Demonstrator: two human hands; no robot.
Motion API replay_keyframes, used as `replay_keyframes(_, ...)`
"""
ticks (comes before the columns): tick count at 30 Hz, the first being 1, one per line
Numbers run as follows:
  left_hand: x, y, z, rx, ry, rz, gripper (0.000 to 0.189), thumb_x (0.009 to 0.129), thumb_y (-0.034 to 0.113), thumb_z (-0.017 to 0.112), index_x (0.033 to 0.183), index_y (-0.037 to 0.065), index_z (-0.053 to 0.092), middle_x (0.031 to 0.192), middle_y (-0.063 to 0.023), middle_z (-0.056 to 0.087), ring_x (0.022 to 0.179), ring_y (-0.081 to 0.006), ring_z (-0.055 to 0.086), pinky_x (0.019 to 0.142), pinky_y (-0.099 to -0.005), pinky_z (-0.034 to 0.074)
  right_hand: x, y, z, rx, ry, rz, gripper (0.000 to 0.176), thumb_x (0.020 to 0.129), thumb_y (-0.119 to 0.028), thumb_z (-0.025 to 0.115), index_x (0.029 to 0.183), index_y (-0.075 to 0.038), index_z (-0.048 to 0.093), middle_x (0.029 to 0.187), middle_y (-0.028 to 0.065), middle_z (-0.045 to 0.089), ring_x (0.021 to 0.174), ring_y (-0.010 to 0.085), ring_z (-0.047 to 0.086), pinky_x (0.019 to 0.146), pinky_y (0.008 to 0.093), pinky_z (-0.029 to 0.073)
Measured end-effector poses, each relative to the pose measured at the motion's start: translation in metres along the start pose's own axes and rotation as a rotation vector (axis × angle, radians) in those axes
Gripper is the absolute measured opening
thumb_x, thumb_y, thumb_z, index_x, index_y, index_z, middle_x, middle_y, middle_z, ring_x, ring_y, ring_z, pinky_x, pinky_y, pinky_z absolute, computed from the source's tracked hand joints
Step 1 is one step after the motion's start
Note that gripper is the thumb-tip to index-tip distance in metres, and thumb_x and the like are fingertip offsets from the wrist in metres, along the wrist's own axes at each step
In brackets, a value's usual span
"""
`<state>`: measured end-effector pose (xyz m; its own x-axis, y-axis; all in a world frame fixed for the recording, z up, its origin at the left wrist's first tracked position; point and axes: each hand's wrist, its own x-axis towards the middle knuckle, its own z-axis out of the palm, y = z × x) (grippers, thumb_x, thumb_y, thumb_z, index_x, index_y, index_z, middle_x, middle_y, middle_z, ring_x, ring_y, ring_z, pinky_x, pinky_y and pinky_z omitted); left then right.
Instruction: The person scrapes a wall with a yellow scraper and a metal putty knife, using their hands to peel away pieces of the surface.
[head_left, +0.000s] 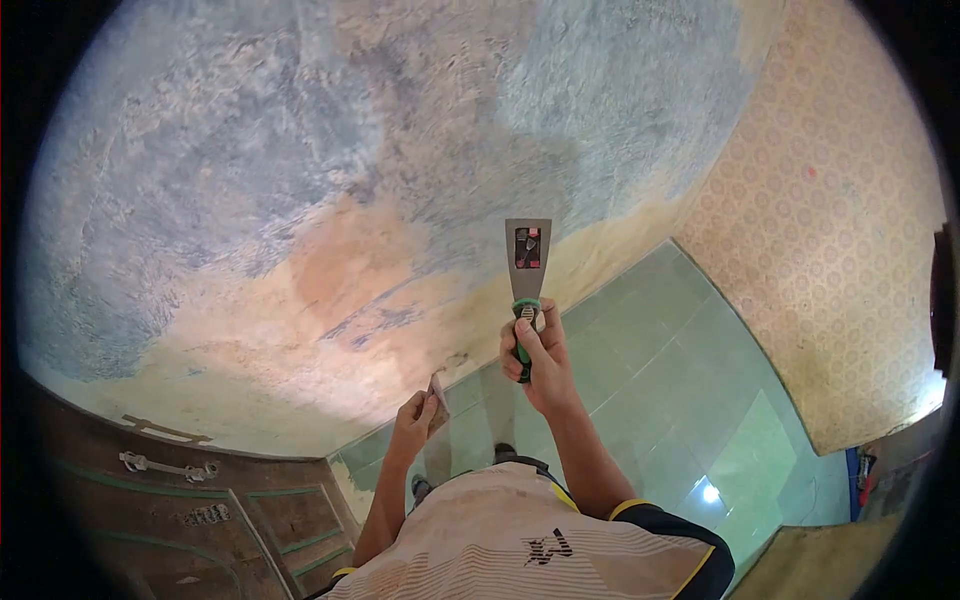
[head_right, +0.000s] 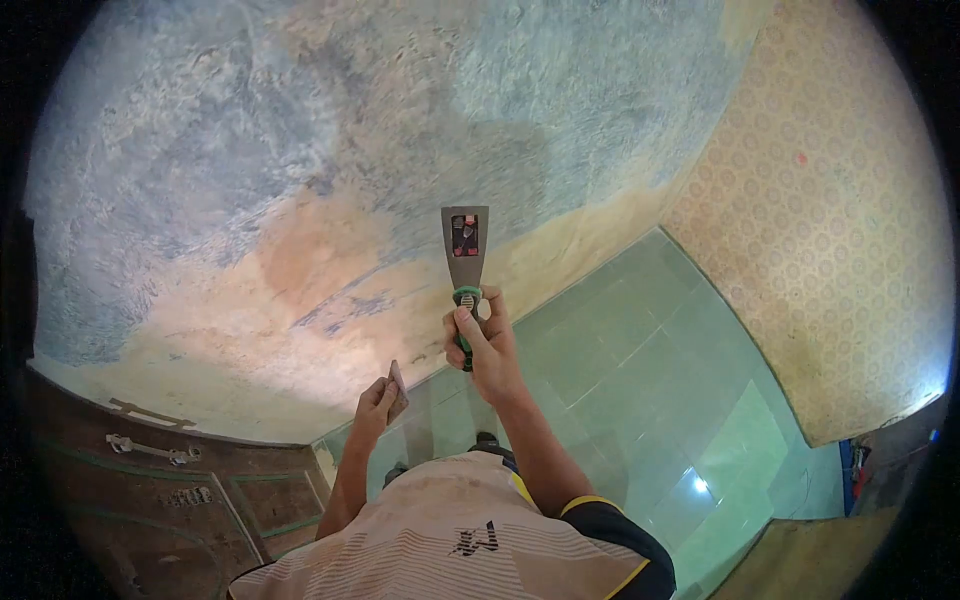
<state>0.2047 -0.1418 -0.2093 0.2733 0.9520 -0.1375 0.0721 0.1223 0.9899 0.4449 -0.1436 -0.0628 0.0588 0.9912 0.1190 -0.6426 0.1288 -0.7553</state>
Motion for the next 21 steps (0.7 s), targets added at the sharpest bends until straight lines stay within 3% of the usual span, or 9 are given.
replay_keyframes(6,0.037,0.049,0.056,-0.068,-0.043,-0.044,0.022,0.105,0.028,0.054,0.094,0.009,0.059,0.073,0.0070,0.050,0.061,-0.0019,0.042,0.051,-0.0220,0.032,0.011,-0.032,-0.031,-0.021,0.038,-0.012,0.023,0.104,-0.014,0.052,0.121,-0.016,0.038,0.082,0.0028,0.054,0.056,0.0075,0.046,0.048,0.0233,0.035)
replay_keyframes(13,0.078,0.088,0.089,-0.143,-0.118,0.155,0.017,0.105,0.023,0.053,0.104,0.007,0.057,0.085,0.0021,0.056,0.068,-0.0060,0.048,0.058,-0.0248,0.038,0.011,-0.039,-0.045,-0.130,0.011,-0.038,0.031,0.103,-0.011,0.054,0.126,-0.015,0.034,0.083,0.0030,0.055,0.056,0.0065,0.046,0.047,0.0223,0.034)
replay_keyframes(18,0.102,0.123,0.098,-0.228,-0.206,0.210,0.014,0.105,0.018,0.048,0.111,0.006,0.053,0.089,-0.0004,0.056,0.066,-0.0072,0.048,0.058,-0.0251,0.038,0.012,-0.041,-0.050,-0.295,0.067,-0.008,0.020,0.104,-0.015,0.053,0.119,-0.010,0.041,0.076,0.0027,0.056,0.053,0.0065,0.045,0.046,0.0233,0.034)
replay_keyframes(20,0.119,0.113,0.091,-0.412,-0.293,0.135,0.025,0.108,0.029,0.043,0.116,0.007,0.051,0.085,0.0000,0.051,0.062,-0.0079,0.043,0.056,-0.0251,0.036,0.014,-0.036,-0.056,-0.409,0.054,0.028,0.016,0.105,-0.017,0.051,0.115,-0.008,0.044,0.072,0.0039,0.057,0.051,0.0070,0.044,0.045,0.0244,0.034)
replay_keyframes(21,0.123,0.116,0.091,-0.422,-0.281,0.124,0.038,0.108,0.043,0.037,0.117,0.008,0.050,0.082,0.0006,0.046,0.059,-0.0081,0.038,0.054,-0.0250,0.032,0.015,-0.027,-0.064,-0.503,0.069,0.079,0.016,0.105,-0.020,0.053,0.111,-0.006,0.047,0.071,0.0044,0.059,0.049,0.0065,0.045,0.044,0.0244,0.034)
